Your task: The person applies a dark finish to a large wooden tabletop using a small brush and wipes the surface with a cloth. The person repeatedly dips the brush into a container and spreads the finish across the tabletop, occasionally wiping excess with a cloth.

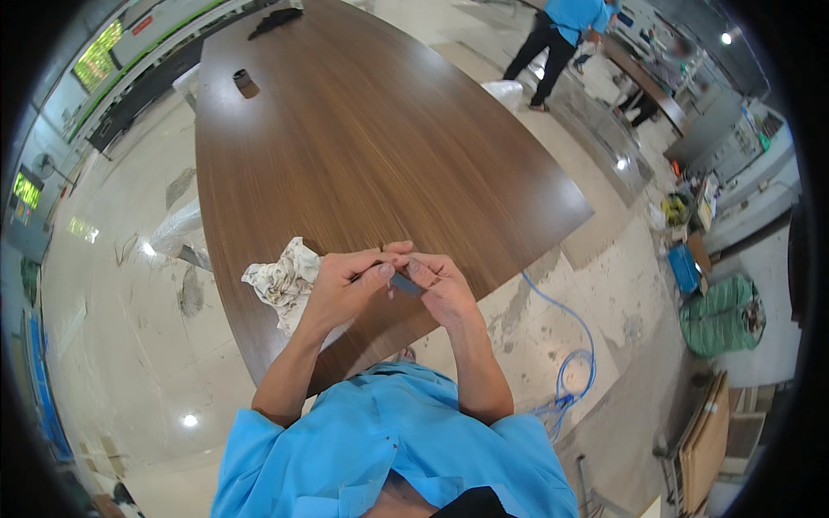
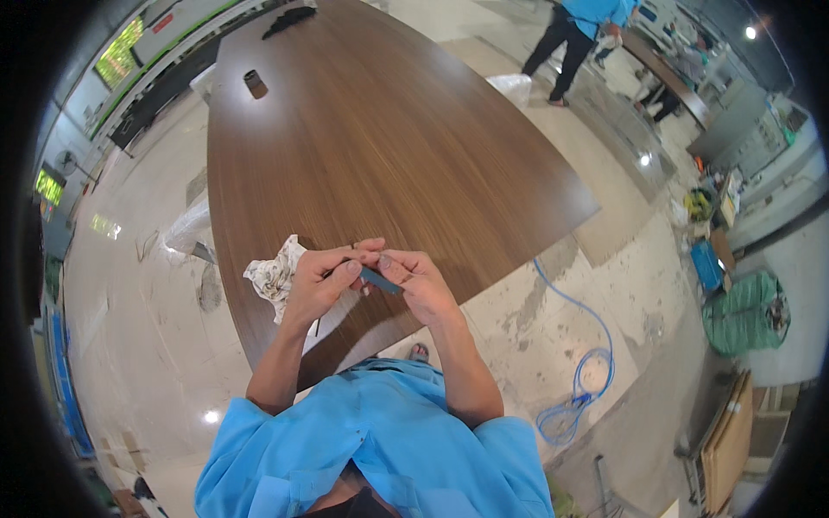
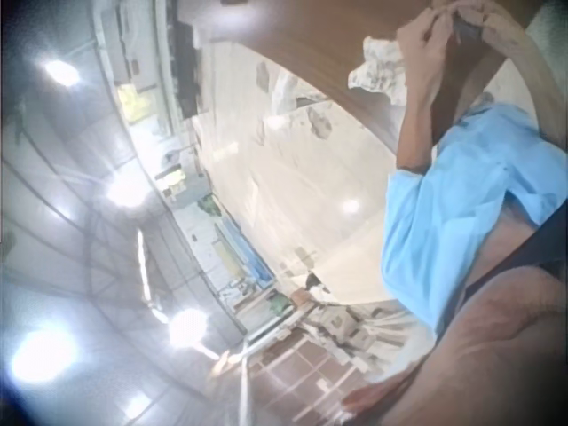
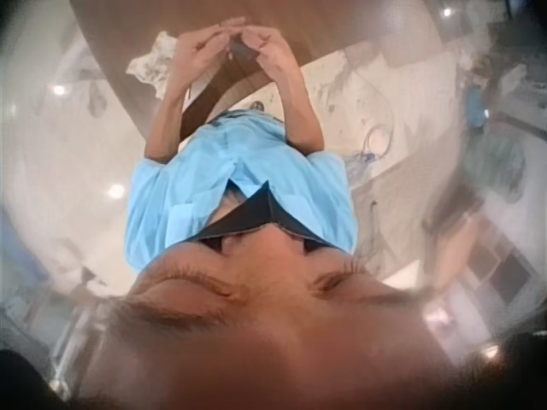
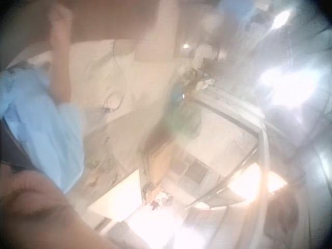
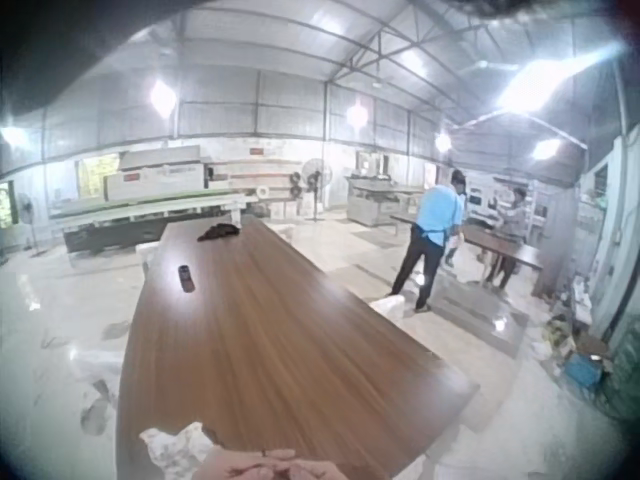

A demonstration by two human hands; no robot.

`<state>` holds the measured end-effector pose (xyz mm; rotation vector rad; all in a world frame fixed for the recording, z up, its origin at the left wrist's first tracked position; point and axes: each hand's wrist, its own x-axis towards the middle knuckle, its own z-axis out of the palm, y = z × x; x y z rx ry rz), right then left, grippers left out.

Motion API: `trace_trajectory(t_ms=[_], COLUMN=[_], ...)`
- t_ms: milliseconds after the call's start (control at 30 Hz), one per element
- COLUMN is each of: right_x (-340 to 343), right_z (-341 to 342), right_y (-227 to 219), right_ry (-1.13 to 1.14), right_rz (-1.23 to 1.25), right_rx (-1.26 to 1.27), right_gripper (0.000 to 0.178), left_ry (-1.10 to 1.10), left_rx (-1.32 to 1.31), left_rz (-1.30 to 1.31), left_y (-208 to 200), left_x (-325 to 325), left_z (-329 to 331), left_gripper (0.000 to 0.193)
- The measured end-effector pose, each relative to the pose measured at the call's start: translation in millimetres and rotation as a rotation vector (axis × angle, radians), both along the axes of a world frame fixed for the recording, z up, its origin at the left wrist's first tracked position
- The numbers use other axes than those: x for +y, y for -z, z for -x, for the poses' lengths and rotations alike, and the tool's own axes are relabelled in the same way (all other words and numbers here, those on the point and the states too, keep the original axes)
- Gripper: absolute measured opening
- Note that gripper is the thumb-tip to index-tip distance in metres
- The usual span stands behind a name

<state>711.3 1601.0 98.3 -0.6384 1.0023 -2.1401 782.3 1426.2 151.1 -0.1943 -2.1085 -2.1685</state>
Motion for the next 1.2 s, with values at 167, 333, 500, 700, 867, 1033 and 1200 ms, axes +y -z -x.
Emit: trace_trajectory(t_ms=[167, 333, 500, 700, 867, 1033, 1200], right_x=[-6.2, -21.1, -15.5, 13.9, 23.5, 31.4, 34.6], right_z=[-53.6, -86.9, -94.4, -65.1, -33.0, -24.1, -24.3], right_y=[16.1, 15.5, 3.1, 14.1, 35.0, 43.2, 43.2], right_ry=[-0.203, -0.272, 0.002, 0.69, 0.951, 0.915, 0.844], right_rz=[0.166, 0.182, -0.106, -0.768, -1.06, -1.127, -1.131], right_rx=[-0.349, -0.587, -0.578, -0.053, 0.589, 0.625, 0.686], right_gripper=[0.047, 0.048, 0.021, 0.01, 0.009, 0.014, 0.012], left_ry=[0.147, 0.264, 0.223, -0.059, -0.655, -0.615, -0.626], left_rx=[-0.106, -0.196, -0.063, -0.184, -0.164, 0.017, 0.015], left_rz=[-0.037, -0.163, -0.397, -0.454, 0.619, 1.386, 1.341], left_y=[14.7, 22.1, 40.6, 48.5, 52.4, 76.5, 91.8], left_x=[-17.7, -32.7, -29.2, -75.0, -87.8, -69.6, -66.2], left_z=[-46.3, -63.7, -52.4, -53.8, -30.8, -2.6, 1.4], left_gripper=[0.022, 0.024, 0.031, 0.042, 0.016, 0.021, 0.02])
